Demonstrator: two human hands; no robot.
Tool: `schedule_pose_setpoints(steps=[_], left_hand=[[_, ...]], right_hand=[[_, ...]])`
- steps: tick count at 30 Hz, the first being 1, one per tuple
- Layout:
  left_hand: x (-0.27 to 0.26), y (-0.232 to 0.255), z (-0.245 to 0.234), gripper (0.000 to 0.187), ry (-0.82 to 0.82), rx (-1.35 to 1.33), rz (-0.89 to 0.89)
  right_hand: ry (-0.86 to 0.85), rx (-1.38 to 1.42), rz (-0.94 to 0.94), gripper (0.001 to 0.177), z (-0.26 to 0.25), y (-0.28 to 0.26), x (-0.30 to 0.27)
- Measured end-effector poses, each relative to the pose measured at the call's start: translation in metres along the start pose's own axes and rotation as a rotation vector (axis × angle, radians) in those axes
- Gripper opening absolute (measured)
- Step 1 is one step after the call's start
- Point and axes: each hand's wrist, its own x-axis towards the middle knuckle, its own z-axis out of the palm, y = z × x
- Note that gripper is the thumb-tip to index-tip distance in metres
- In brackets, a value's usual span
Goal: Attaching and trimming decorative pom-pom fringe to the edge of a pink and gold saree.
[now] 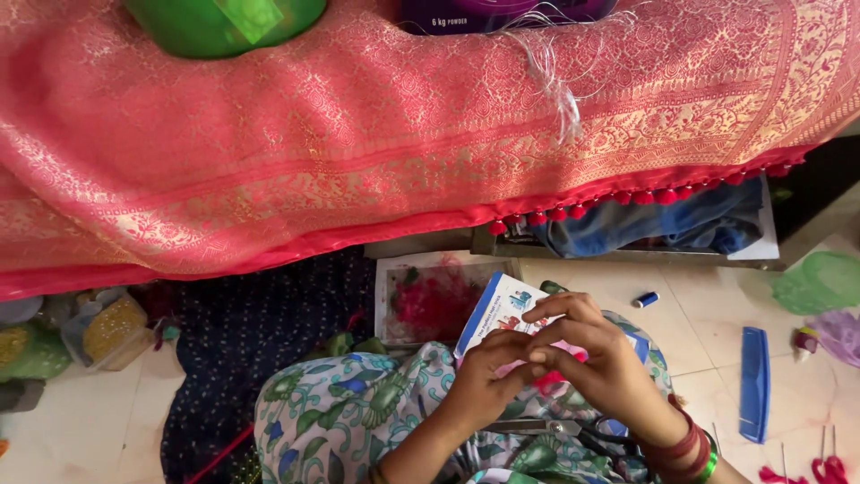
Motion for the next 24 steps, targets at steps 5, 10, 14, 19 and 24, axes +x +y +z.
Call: schedule_pose_setpoints(steps=[5,10,14,19,24], left_hand=[[-0.007,-0.002,0.005,0.014,0.125,-0.048,-0.062],[-0.009,-0.025,-0.012,0.009,0.343,-0.028,-0.053],[-0.019,-0.057,-0.055,0.013,0.685,-0.715,-0.34],[-0.041,-0.045,-0.129,0.009,0.871,-0.935,-0.118],[-0.07,-0.029,-0.178,0.01,0.903,-0.783,-0.004]], right_hand=[[-0.054,0.101,0.151,0.027,0.017,0.02,-0.006],[-0.119,0.394,0.585,0.024,0.039,0.081,-0.032],[-0.185,0.519,0.651,0.023,0.046,0.122,-0.046],[-0.211,0.65,0.952,0.02,0.058,0.144,-0.048],[-0.3,0.411,0.704,0.02,0.063,0.161,-0.049]])
